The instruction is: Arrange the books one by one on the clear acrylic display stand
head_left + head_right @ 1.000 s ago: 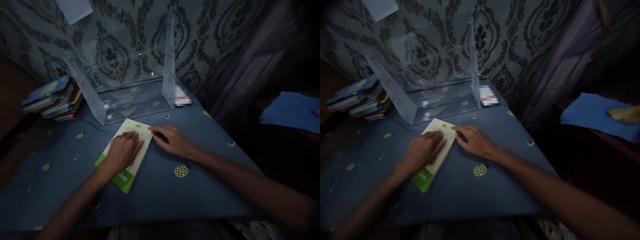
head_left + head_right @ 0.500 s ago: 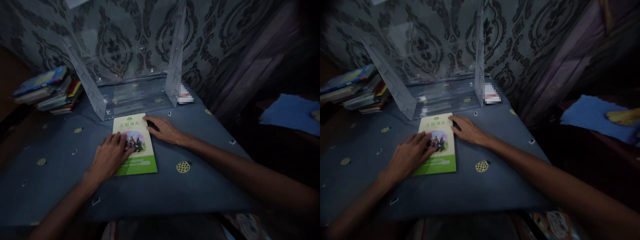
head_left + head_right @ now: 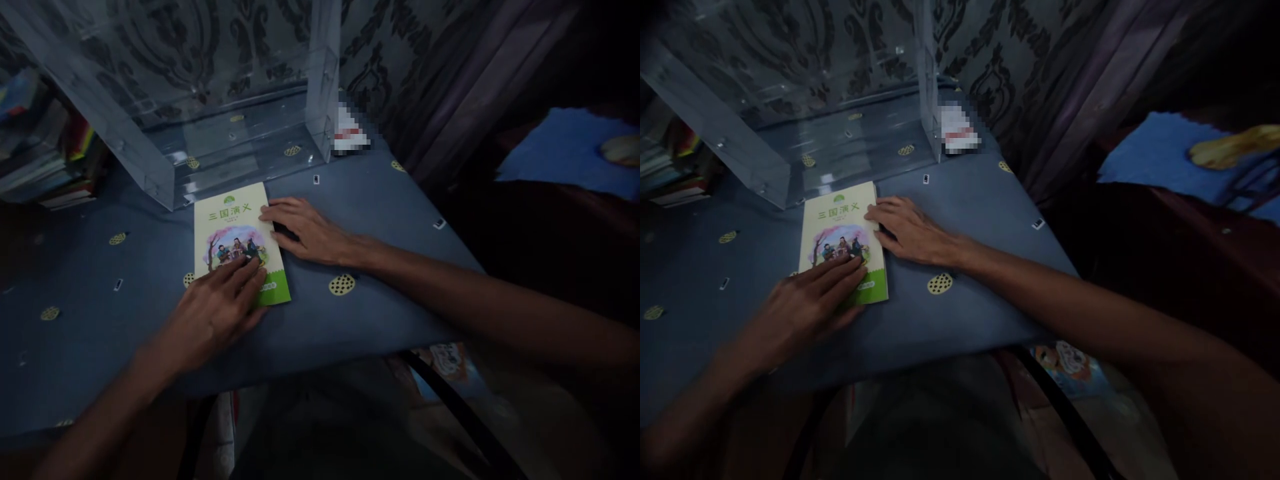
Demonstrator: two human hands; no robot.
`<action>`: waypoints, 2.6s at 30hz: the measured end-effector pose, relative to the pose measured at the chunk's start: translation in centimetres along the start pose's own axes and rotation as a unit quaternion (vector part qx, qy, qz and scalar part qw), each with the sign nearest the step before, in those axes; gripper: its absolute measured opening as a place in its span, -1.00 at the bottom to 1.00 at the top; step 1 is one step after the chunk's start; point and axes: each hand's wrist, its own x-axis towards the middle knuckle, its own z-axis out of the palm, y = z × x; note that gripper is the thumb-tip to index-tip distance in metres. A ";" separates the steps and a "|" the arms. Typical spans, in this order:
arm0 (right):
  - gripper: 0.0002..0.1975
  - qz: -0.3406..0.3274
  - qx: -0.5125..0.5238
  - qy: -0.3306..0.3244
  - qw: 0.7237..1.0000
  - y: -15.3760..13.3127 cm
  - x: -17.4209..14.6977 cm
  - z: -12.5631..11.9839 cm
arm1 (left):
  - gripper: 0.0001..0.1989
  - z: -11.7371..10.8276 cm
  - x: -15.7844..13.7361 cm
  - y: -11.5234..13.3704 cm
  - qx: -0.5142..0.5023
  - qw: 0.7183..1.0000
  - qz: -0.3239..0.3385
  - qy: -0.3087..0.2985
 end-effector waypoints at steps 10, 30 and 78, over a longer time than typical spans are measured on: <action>-0.59 0.011 0.059 -0.030 0.998 -3.7 -2.3 -1.5 | -0.59 -1.4 0.0 -0.5 -0.011 0.999 0.032 0.000; -0.09 0.025 0.037 -0.173 0.984 -3.5 -2.0 -1.9 | -0.50 3.3 0.4 -5.8 -0.071 0.972 -0.186 0.124; -0.27 0.072 -0.018 -0.070 0.995 2.1 1.9 -1.1 | -0.77 2.9 3.9 -8.3 -0.736 0.418 -0.422 0.325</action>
